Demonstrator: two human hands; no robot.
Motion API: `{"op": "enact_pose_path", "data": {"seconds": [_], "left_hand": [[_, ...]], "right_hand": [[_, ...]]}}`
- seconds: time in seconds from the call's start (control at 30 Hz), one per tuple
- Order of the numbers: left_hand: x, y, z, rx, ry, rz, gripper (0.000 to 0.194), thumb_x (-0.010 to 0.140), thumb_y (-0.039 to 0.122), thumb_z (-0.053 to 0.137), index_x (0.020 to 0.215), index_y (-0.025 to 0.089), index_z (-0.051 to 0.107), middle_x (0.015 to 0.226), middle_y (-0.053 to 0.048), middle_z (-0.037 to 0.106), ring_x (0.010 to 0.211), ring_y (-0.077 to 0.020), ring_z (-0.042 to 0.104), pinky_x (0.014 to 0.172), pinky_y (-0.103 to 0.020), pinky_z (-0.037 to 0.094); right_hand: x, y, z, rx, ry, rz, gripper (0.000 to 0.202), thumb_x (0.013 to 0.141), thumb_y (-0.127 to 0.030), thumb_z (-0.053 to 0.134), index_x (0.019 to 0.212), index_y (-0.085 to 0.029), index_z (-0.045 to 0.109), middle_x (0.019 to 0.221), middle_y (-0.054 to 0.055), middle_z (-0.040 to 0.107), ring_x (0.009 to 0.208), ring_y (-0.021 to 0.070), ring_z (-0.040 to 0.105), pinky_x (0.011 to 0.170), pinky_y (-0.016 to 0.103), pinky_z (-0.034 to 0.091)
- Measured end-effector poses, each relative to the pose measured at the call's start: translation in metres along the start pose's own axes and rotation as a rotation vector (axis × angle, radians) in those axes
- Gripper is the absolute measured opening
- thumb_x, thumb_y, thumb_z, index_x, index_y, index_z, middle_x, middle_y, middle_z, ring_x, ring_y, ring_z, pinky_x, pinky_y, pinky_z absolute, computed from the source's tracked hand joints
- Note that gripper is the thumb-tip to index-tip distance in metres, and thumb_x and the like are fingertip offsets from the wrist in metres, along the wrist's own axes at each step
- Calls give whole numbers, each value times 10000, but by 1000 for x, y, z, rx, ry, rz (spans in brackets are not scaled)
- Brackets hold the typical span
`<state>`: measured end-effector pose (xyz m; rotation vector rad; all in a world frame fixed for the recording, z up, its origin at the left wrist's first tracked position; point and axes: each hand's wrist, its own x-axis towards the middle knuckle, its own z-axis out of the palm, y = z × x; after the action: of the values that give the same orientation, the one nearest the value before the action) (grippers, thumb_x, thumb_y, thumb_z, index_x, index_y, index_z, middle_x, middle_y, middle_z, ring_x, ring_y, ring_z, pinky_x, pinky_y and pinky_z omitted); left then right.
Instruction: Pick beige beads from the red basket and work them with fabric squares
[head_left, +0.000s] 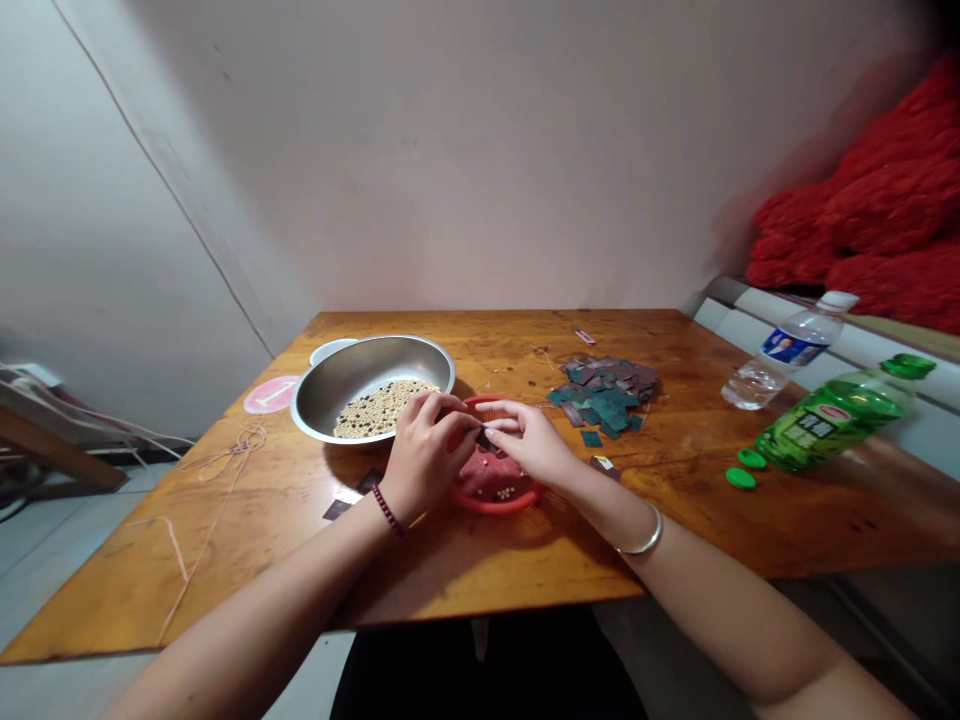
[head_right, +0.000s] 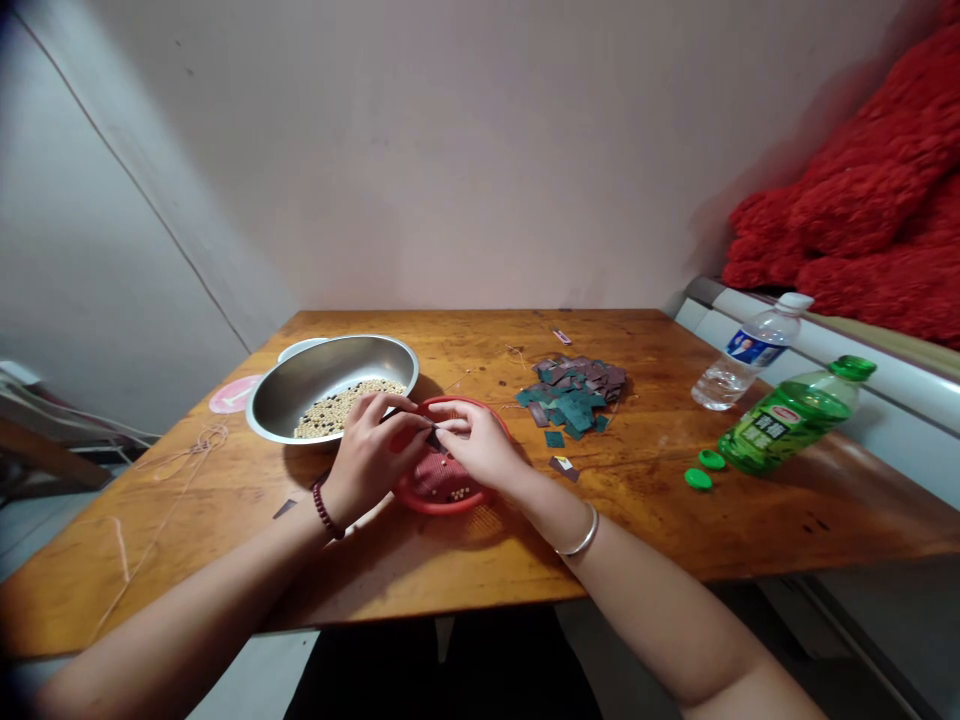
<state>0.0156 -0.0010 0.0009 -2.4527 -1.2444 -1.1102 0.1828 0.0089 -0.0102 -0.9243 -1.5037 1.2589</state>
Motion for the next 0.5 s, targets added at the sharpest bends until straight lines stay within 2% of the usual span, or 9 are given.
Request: {"op": "enact_pose_path", "data": {"seconds": [0.5], "left_hand": [[1, 2, -2, -23, -21, -1, 94, 826, 286, 574, 831, 221, 641, 977, -23, 578, 988, -182, 461, 928, -375, 386]], "right_hand": [[0, -1, 0, -5, -5, 7, 340, 755, -77, 537, 1079, -160, 595, 1113, 90, 635, 889, 147, 653, 835, 320, 524]]}}
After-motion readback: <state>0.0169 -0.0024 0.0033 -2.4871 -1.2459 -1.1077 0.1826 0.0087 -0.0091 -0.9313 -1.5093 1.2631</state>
